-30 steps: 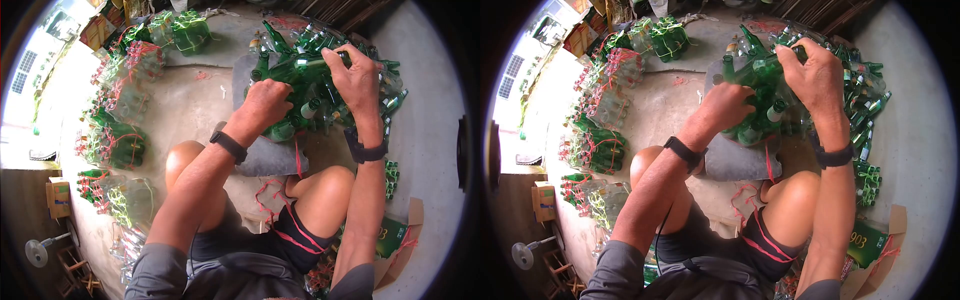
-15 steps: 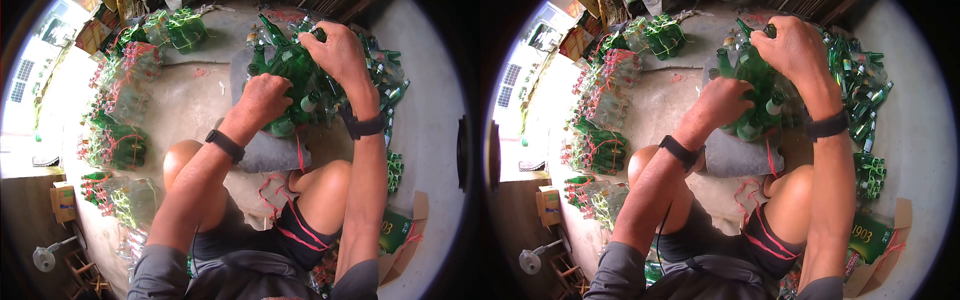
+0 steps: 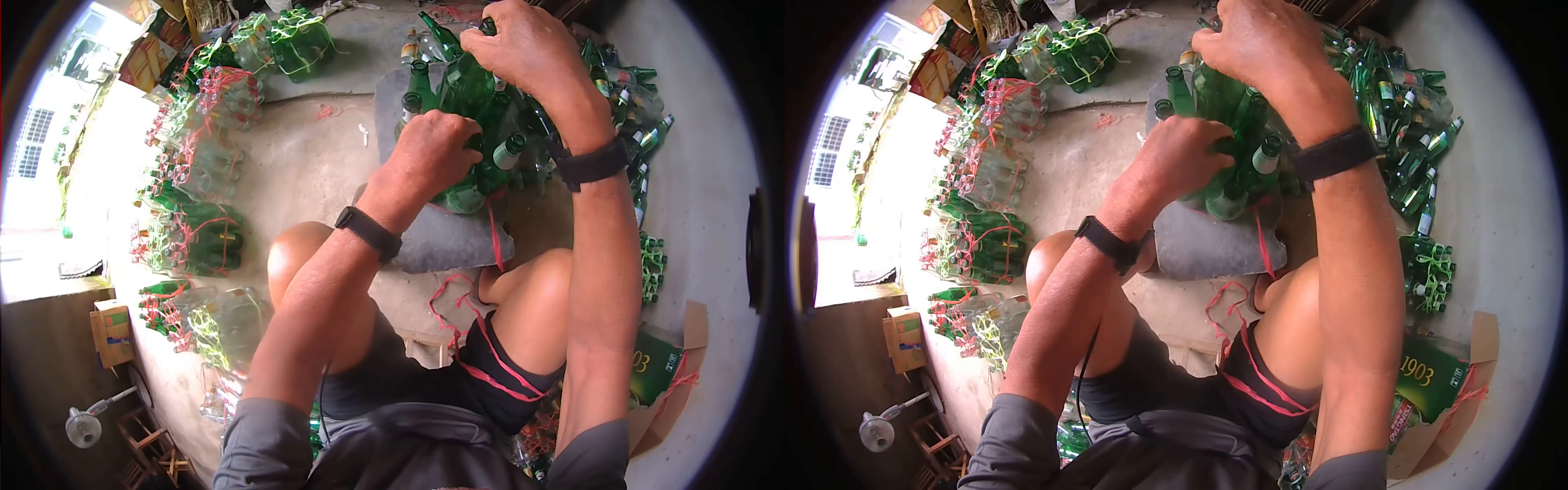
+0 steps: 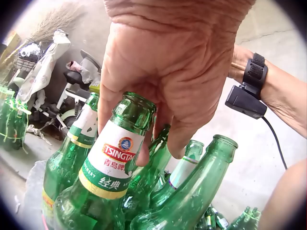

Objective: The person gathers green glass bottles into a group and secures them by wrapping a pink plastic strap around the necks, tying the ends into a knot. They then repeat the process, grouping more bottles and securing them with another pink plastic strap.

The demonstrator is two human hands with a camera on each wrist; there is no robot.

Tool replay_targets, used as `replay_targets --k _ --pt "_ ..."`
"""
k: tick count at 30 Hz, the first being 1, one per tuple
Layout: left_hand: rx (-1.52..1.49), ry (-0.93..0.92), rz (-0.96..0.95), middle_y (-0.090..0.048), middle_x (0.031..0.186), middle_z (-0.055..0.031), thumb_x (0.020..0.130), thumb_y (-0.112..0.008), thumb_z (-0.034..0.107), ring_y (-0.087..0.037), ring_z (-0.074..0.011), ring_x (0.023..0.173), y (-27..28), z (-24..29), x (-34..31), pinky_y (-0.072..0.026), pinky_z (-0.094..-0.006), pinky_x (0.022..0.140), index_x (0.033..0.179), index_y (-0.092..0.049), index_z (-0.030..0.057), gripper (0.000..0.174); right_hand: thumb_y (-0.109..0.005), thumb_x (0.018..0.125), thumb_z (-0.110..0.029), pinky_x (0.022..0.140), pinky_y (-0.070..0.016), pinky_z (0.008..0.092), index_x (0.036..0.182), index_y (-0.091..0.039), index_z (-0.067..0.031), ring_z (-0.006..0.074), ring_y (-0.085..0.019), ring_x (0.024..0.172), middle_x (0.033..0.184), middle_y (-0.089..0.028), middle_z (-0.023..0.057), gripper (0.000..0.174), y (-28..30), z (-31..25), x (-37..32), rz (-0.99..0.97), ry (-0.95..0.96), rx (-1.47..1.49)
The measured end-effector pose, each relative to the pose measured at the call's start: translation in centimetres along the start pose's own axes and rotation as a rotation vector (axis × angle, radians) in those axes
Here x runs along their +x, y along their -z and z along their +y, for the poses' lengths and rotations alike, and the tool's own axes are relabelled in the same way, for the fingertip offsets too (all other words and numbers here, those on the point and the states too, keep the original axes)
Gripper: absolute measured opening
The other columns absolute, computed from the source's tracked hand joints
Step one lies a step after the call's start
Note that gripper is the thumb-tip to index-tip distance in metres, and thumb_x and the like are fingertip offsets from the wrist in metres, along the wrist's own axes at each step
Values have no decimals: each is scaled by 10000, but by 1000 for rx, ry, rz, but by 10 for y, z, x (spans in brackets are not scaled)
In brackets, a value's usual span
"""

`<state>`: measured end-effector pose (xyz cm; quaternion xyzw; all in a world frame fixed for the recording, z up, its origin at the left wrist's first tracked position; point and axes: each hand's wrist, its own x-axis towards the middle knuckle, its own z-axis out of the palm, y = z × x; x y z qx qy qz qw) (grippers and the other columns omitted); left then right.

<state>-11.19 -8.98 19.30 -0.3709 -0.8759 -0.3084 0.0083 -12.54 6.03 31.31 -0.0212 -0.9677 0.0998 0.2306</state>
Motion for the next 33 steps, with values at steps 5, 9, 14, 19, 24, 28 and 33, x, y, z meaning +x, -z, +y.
replay_targets --k 5,9,14,19,24,28,33 --pt "-13 -16 2 -726 887 -193 742 -791 171 -714 -368 904 -1 0 -1 -571 -466 829 1042 -773 55 323 -674 793 -279 798 -576 483 844 -738 34 423 -720 848 853 -706 283 323 -24 3 0 71 61 -22" --pt "-5 -21 -11 -729 939 -198 767 -782 223 -704 -386 904 -5 -2 -1 -564 -463 838 1106 -760 76 370 -636 840 -366 796 -551 510 867 -704 -8 454 -688 864 851 -708 244 366 -46 14 -6 60 107 -51" --pt "12 -57 14 -705 811 -202 727 -778 157 -707 -391 827 -4 -3 -4 -572 -480 765 983 -762 67 272 -651 847 -353 843 -543 546 897 -711 2 469 -681 965 964 -709 275 364 -47 7 -5 -131 -4 -14" --pt "54 0 2 -698 781 -196 714 -756 155 -709 -386 808 -11 -2 0 -575 -477 752 940 -761 69 242 -637 884 -338 847 -532 551 920 -681 12 469 -673 961 980 -710 263 355 -54 9 -7 -145 44 -37" --pt "37 -14 12 -700 774 -180 693 -762 162 -713 -372 804 -16 -4 0 -578 -471 745 915 -763 77 238 -650 900 -347 873 -532 541 1000 -680 1 454 -673 991 1026 -710 259 364 -69 13 -14 -177 50 -57" --pt "32 -27 23 -702 776 -174 686 -772 157 -716 -364 808 -16 -4 0 -578 -470 746 914 -766 82 240 -665 896 -361 888 -528 539 1019 -681 0 456 -663 1019 1033 -703 265 382 -70 12 -14 -179 15 -9" --pt "35 -10 34 -703 776 -166 672 -778 156 -716 -361 810 -16 -2 -2 -577 -465 747 903 -769 92 240 -675 893 -371 887 -522 547 1027 -681 1 466 -651 1036 1038 -699 270 396 -74 15 -12 -206 -2 20"
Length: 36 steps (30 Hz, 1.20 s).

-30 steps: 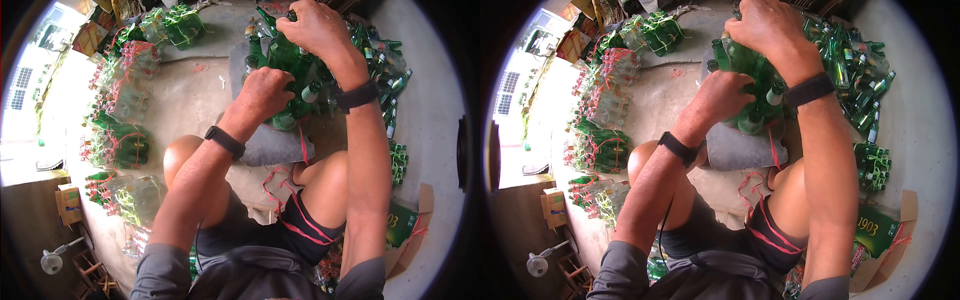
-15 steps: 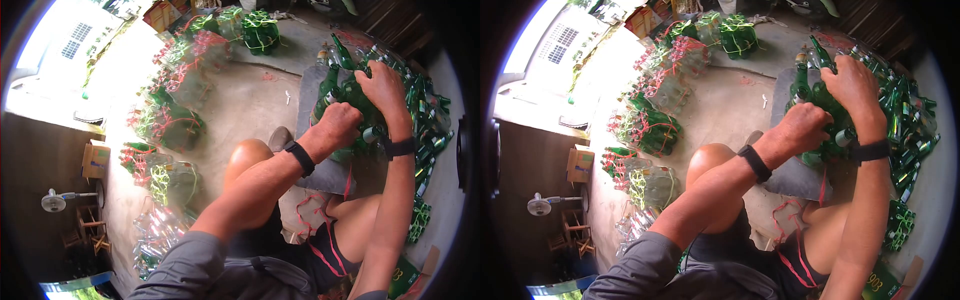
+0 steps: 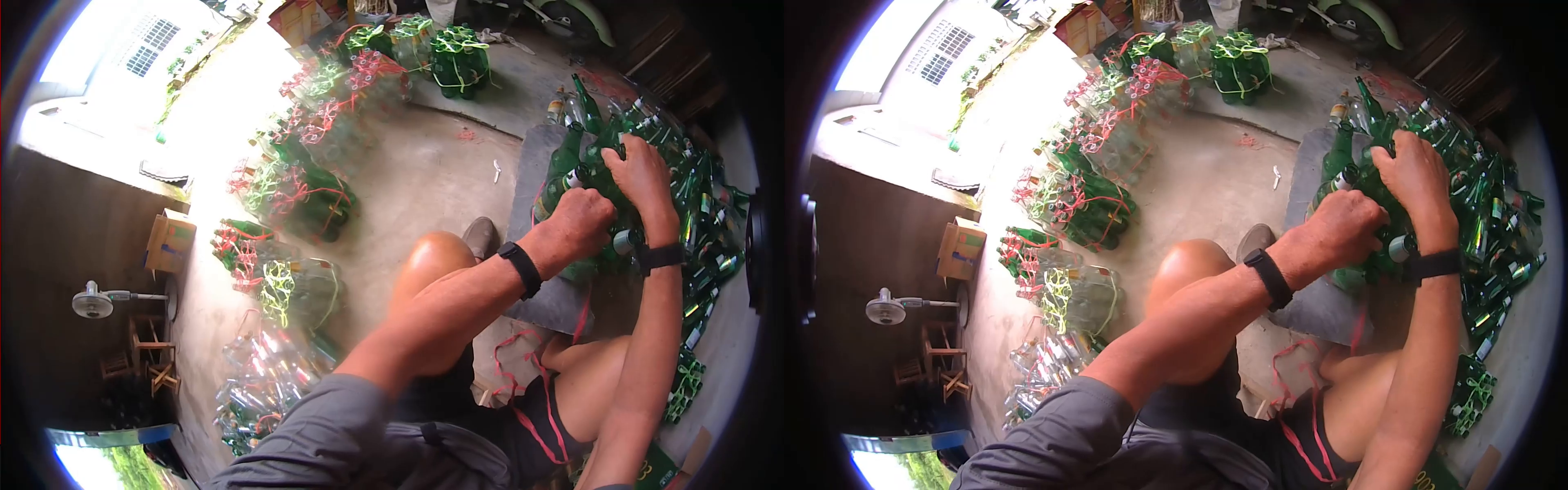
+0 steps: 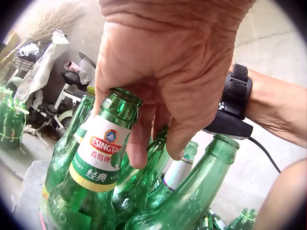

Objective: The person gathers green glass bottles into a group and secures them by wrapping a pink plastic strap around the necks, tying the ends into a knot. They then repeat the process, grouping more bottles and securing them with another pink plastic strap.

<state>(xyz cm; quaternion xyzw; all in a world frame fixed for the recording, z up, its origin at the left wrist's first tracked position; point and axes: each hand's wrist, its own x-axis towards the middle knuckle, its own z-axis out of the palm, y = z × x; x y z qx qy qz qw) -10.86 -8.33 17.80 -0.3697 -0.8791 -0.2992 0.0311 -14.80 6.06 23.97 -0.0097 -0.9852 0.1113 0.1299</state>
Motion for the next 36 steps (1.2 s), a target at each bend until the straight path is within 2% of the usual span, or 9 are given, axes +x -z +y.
replay_targets --k 4,13,23,30,36 --pt "22 -27 50 -692 743 -155 632 -775 152 -715 -354 789 -11 -6 1 -570 -462 712 835 -749 100 211 -667 898 -371 875 -510 563 993 -658 6 480 -639 1021 1025 -689 278 389 -14 6 3 23 48 -17" --pt "36 -2 98 -690 719 -138 617 -753 133 -716 -340 759 -15 -4 1 -569 -446 688 792 -743 101 178 -675 903 -336 838 -497 586 933 -615 9 499 -637 976 987 -686 282 351 -13 4 2 26 69 -15" --pt "-11 0 117 -697 729 -134 639 -758 138 -716 -330 758 -12 -3 -2 -569 -446 695 818 -762 114 180 -672 914 -332 832 -504 585 962 -612 3 495 -641 970 963 -684 287 344 -21 3 -1 60 115 -9" --pt "14 14 114 -698 730 -128 638 -762 150 -713 -335 751 -19 -6 1 -569 -446 687 821 -763 128 184 -650 926 -362 835 -492 586 963 -613 8 500 -631 970 974 -683 293 374 -24 3 -5 75 78 51" --pt "26 15 148 -690 709 -134 638 -758 153 -711 -335 738 -25 -9 3 -567 -451 670 754 -745 114 123 -626 935 -359 836 -492 588 964 -609 14 499 -636 986 1007 -689 291 374 -30 5 -1 73 64 28"
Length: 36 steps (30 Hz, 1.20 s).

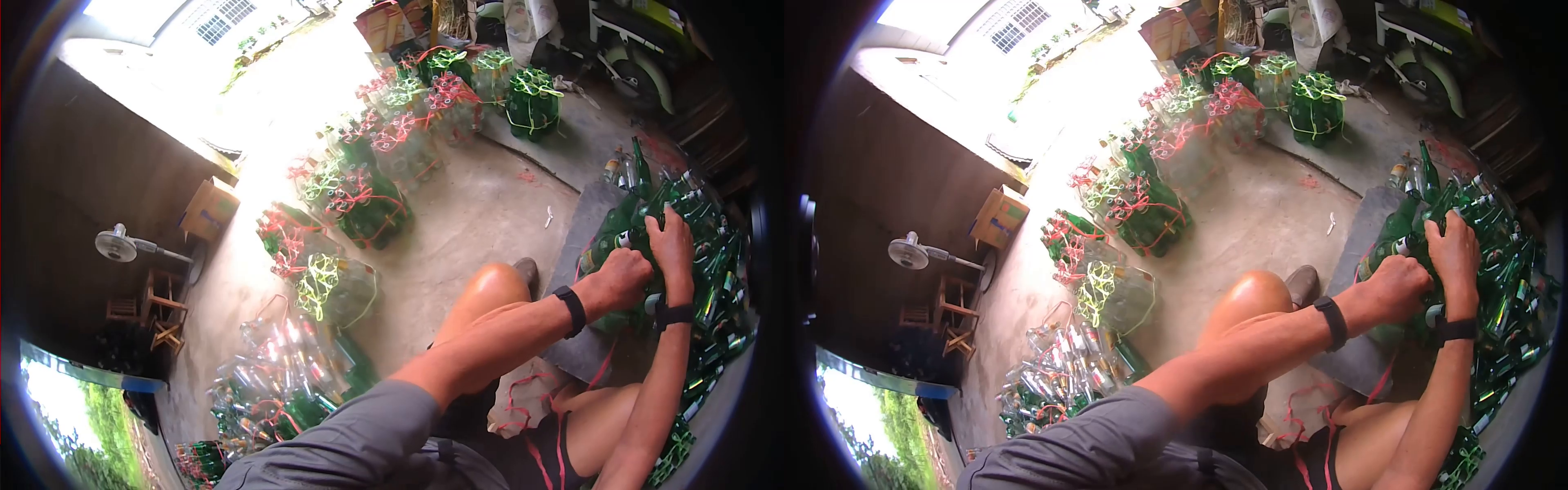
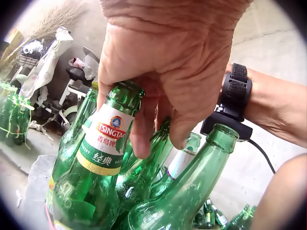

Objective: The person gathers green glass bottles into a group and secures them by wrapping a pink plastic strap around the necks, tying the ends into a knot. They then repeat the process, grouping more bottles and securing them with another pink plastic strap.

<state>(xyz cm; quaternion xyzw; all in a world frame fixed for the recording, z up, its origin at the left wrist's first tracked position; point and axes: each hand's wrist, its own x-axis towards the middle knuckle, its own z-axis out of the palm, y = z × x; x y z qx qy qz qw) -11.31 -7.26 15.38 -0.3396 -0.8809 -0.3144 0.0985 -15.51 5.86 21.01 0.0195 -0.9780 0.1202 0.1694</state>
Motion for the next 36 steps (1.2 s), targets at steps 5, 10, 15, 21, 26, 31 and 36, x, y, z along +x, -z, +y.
replay_targets --k 5,10,15,21,26,31,36 --pt "-27 13 -5 -681 699 -149 626 -728 139 -704 -345 717 8 5 -3 -568 -453 666 710 -724 94 95 -619 939 -363 841 -497 591 988 -619 13 506 -640 981 1017 -691 296 379 1 -4 0 -30 -22 -17" --pt "2 14 -16 -697 733 -158 621 -729 152 -717 -362 769 9 2 -2 -583 -467 708 729 -733 107 117 -628 929 -373 855 -507 600 977 -634 -3 507 -647 988 1023 -694 297 373 -4 -4 5 -38 -5 -25" --pt "8 32 -139 -727 837 -166 721 -792 232 -725 -369 847 23 4 -3 -588 -487 761 949 -775 128 251 -629 910 -410 887 -537 573 1004 -692 -33 493 -663 1029 1048 -705 289 394 1 -15 4 -92 -108 -49" --pt "-32 31 -145 -731 863 -151 732 -774 216 -718 -372 865 29 6 -5 -579 -489 776 1037 -766 159 311 -641 903 -398 913 -537 553 1027 -702 -23 475 -679 1013 1035 -714 284 400 0 -15 0 -114 -132 -33" --pt "-29 28 -147 -730 864 -155 736 -763 209 -718 -372 849 33 6 -7 -579 -490 768 1055 -760 163 322 -648 909 -406 903 -539 544 998 -699 -32 468 -679 1015 1022 -718 276 387 -2 -13 0 -102 -76 -10" --pt "-15 38 -142 -730 863 -154 741 -756 207 -715 -376 840 29 1 -2 -576 -496 767 1059 -754 151 322 -656 915 -397 912 -538 537 1039 -688 -18 469 -672 1032 1071 -711 274 400 -2 -9 -5 -180 -133 -38" --pt "-69 30 -102 -728 862 -160 750 -754 212 -712 -380 849 29 -2 -1 -566 -503 779 1072 -759 161 326 -656 909 -409 936 -531 536 1055 -687 -9 465 -667 1065 1109 -704 282 427 -7 0 1 -264 -135 -39"
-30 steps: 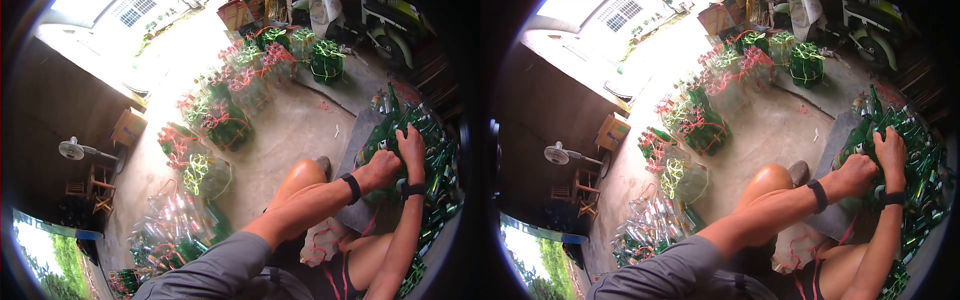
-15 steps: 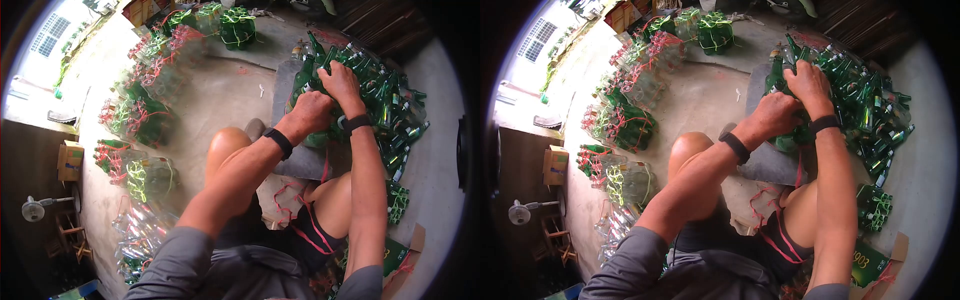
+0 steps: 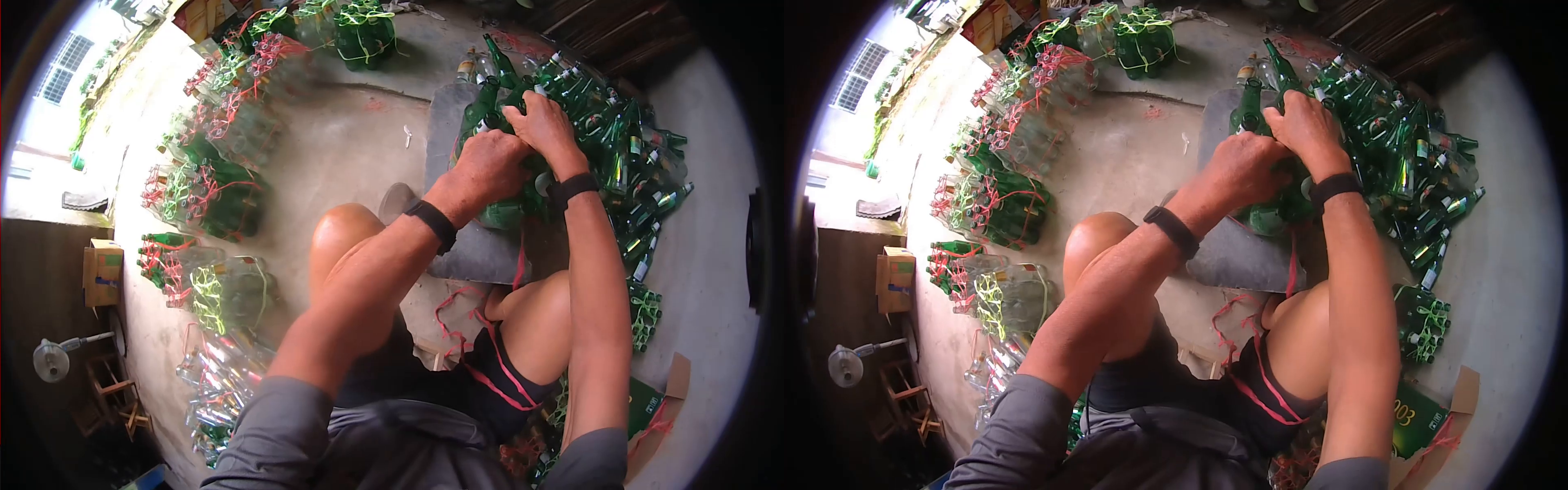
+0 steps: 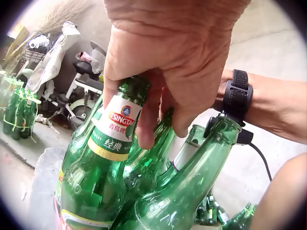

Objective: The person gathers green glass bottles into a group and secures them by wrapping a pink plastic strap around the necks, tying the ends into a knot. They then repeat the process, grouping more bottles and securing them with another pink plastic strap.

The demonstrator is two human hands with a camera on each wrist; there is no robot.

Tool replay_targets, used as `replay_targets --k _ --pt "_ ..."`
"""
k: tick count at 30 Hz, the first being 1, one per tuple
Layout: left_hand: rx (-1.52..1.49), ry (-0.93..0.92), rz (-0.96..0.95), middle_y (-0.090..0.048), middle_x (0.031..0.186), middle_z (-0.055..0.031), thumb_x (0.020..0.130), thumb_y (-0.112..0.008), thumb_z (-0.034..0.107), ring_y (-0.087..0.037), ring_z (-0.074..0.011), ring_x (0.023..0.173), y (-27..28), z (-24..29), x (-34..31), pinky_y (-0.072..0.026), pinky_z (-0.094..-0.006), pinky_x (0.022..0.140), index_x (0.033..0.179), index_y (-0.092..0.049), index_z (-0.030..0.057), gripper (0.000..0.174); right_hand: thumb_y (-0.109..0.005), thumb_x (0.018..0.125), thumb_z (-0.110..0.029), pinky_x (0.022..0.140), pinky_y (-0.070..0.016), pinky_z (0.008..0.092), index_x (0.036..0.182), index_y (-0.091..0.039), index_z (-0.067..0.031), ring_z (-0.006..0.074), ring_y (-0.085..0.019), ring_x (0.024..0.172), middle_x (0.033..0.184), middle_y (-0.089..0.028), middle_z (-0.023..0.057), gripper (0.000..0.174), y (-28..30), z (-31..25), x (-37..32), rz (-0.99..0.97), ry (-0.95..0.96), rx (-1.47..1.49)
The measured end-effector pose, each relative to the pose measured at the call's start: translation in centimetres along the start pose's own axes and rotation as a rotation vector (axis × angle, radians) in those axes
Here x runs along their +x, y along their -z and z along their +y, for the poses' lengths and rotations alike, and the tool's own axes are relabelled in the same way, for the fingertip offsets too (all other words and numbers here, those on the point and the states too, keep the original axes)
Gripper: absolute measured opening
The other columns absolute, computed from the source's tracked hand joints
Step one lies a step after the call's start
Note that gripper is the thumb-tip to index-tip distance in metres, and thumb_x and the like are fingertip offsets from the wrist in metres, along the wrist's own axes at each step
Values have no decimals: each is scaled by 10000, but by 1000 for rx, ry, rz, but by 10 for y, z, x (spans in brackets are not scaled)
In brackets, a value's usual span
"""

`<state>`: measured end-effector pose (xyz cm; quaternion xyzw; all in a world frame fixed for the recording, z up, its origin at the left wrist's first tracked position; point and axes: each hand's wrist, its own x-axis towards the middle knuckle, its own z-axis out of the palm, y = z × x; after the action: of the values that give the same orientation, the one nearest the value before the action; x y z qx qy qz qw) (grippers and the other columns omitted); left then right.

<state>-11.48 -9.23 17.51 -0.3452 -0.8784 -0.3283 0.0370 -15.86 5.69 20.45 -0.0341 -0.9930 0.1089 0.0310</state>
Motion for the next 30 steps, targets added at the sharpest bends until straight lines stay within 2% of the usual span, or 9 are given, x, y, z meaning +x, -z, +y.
replay_targets --k 2,5,11,13,15,20,23,25,30 --pt "-19 -13 7 -726 856 -163 754 -765 228 -709 -380 849 -1 -3 2 -565 -500 777 1068 -759 157 321 -652 907 -404 947 -528 536 1056 -687 0 461 -662 1086 1113 -704 283 433 -4 4 5 36 49 -4" --pt "-14 -3 -12 -725 852 -165 756 -776 242 -707 -380 850 0 -3 6 -565 -496 778 1060 -762 156 316 -649 903 -400 949 -527 534 1050 -693 7 459 -659 1095 1114 -704 286 434 2 2 7 -51 27 9" --pt "-38 3 1 -721 849 -173 755 -790 251 -704 -384 841 6 -5 9 -557 -498 760 1026 -768 146 291 -659 890 -407 941 -524 540 1035 -704 17 470 -655 1089 1111 -699 296 451 -5 8 10 -53 60 38" --pt "-35 60 -47 -732 878 -187 759 -771 249 -717 -383 881 7 -4 7 -575 -505 820 978 -774 105 262 -659 897 -424 942 -522 540 1026 -705 18 473 -652 1092 1112 -695 303 464 -2 7 10 -72 64 48" --pt "-29 64 -39 -731 878 -191 761 -778 254 -717 -386 878 7 -4 6 -576 -502 818 966 -773 91 262 -659 905 -442 943 -521 540 1017 -705 20 476 -648 1095 1112 -690 311 478 4 4 8 -85 69 59" --pt "-33 85 -32 -727 876 -206 761 -797 255 -716 -398 864 6 -5 5 -577 -495 811 925 -766 48 266 -564 979 -524 974 -500 545 974 -695 62 496 -627 1119 1119 -671 345 600 21 -3 -3 -147 62 141" --pt "-65 89 -13 -724 868 -210 759 -807 251 -715 -402 862 4 -7 6 -575 -495 808 903 -758 29 269 -515 1003 -469 993 -486 552 1000 -692 73 509 -615 1137 1137 -663 351 571 8 -1 -4 -101 63 104" --pt "-55 73 -7 -705 820 -203 757 -803 239 -690 -414 824 1 -7 5 -544 -512 745 950 -758 73 258 -494 1006 -405 989 -485 563 1031 -695 58 514 -616 1131 1148 -657 353 506 6 1 -1 -85 12 117" --pt "-74 59 15 -702 820 -211 758 -804 246 -690 -417 834 1 -8 9 -544 -513 753 917 -753 62 248 -529 988 -400 937 -482 570 1024 -620 83 537 -599 1097 1098 -647 373 493 3 -1 16 -161 74 84"
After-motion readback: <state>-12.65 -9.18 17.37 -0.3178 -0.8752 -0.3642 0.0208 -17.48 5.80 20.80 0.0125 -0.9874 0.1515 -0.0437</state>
